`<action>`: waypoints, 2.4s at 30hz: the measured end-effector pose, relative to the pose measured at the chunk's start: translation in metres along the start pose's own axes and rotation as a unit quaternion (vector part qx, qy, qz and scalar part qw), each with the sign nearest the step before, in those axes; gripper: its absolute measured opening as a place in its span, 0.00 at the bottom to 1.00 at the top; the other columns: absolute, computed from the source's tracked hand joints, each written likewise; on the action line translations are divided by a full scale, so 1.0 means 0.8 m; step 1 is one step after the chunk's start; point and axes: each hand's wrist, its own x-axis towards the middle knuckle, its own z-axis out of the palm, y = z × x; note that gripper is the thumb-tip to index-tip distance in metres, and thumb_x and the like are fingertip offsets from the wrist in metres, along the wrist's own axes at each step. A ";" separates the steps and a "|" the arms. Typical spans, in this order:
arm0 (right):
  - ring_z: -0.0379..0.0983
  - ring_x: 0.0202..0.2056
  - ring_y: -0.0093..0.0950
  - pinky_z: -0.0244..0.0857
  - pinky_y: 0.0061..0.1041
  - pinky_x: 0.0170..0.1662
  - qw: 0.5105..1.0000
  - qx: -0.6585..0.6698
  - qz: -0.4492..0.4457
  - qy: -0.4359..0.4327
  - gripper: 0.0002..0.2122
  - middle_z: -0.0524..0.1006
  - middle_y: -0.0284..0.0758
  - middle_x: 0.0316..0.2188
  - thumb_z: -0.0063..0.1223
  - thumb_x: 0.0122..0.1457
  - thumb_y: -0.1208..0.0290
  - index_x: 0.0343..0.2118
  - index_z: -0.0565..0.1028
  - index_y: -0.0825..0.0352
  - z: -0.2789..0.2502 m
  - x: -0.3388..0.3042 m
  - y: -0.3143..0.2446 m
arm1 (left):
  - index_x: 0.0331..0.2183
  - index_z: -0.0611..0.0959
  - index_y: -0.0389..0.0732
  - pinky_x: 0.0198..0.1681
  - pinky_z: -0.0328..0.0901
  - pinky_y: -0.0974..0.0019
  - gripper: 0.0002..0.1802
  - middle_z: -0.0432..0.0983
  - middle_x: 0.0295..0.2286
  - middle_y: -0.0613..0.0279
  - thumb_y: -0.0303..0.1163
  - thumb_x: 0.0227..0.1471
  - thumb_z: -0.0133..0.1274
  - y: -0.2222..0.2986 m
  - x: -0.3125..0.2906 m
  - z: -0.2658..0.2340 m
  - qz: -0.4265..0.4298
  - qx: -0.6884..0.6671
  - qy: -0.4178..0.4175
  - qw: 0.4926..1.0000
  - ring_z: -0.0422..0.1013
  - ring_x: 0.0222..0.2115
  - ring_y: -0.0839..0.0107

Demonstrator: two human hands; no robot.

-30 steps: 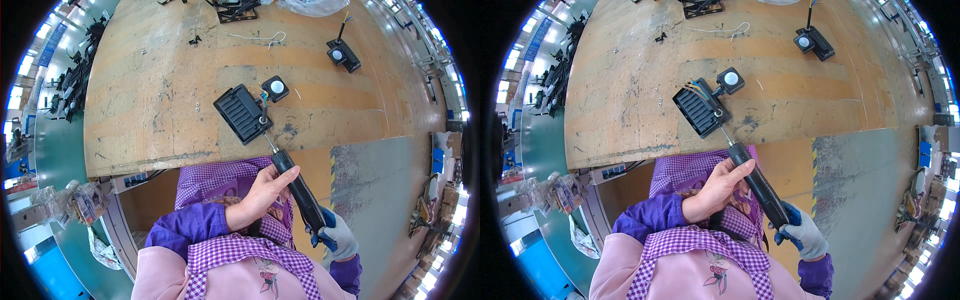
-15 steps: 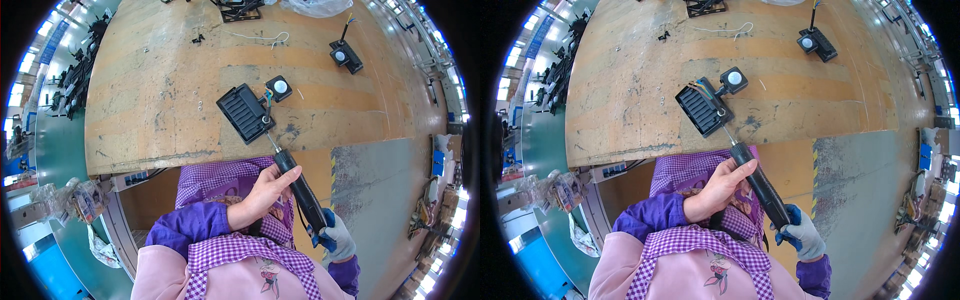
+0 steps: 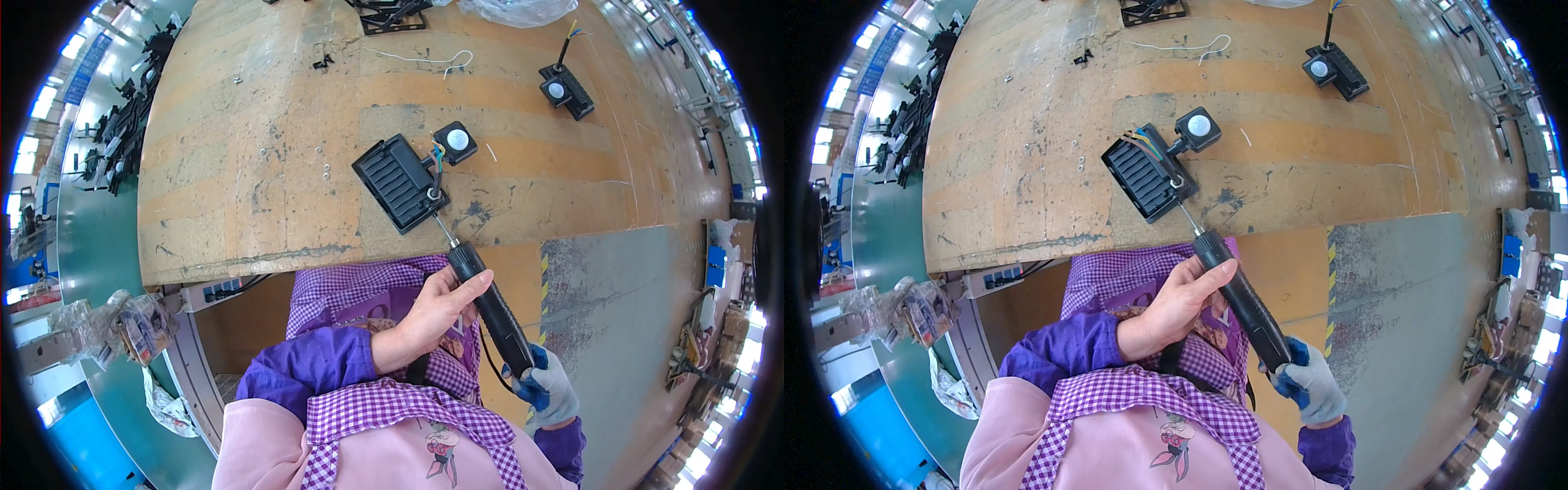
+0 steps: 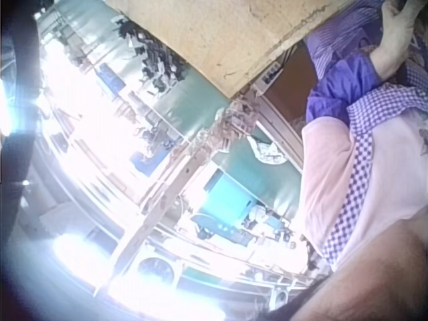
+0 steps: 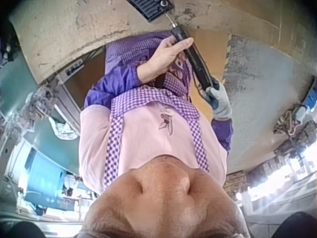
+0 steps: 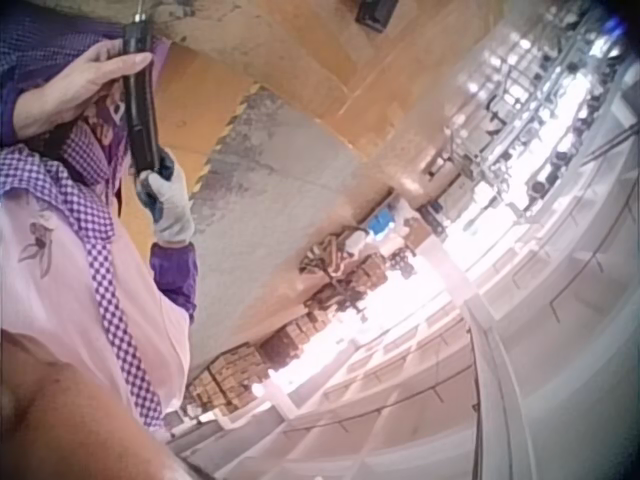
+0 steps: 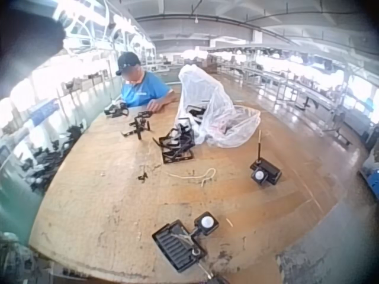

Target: The person screws brackets and a sensor module onto an electronic device housing using an electric screwdriver.

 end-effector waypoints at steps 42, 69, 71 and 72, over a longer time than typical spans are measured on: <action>0.71 0.23 0.21 0.66 0.21 0.28 0.987 -0.098 0.018 -0.123 0.32 0.73 0.33 0.25 0.62 0.37 0.72 0.51 0.67 0.69 0.054 0.063 -0.074 | 0.53 0.73 0.41 0.56 0.53 0.49 0.28 0.71 0.47 0.50 0.33 0.49 0.55 0.165 0.048 -0.073 0.457 0.700 0.059 0.546 0.62 0.52 0.49; 0.70 0.20 0.22 0.64 0.20 0.24 0.981 -0.048 0.091 -0.162 0.30 0.73 0.35 0.21 0.61 0.38 0.72 0.50 0.67 0.70 0.037 0.073 -0.097 | 0.38 0.80 0.45 0.50 0.59 0.49 0.17 0.74 0.43 0.61 0.25 0.41 0.58 0.165 0.056 -0.075 0.475 0.698 0.067 0.531 0.66 0.49 0.52; 0.70 0.19 0.23 0.64 0.20 0.24 0.983 -0.059 0.085 -0.153 0.30 0.73 0.35 0.22 0.61 0.38 0.72 0.49 0.67 0.70 0.038 0.072 -0.096 | 0.38 0.80 0.45 0.50 0.59 0.48 0.17 0.74 0.43 0.61 0.25 0.41 0.58 0.164 0.057 -0.074 0.475 0.700 0.065 0.529 0.66 0.49 0.52; 0.70 0.19 0.23 0.65 0.20 0.23 0.984 -0.071 0.079 -0.143 0.29 0.73 0.35 0.22 0.60 0.38 0.72 0.49 0.67 0.70 0.038 0.072 -0.095 | 0.38 0.80 0.45 0.50 0.59 0.48 0.17 0.74 0.43 0.61 0.25 0.41 0.58 0.164 0.057 -0.075 0.474 0.700 0.065 0.529 0.66 0.49 0.52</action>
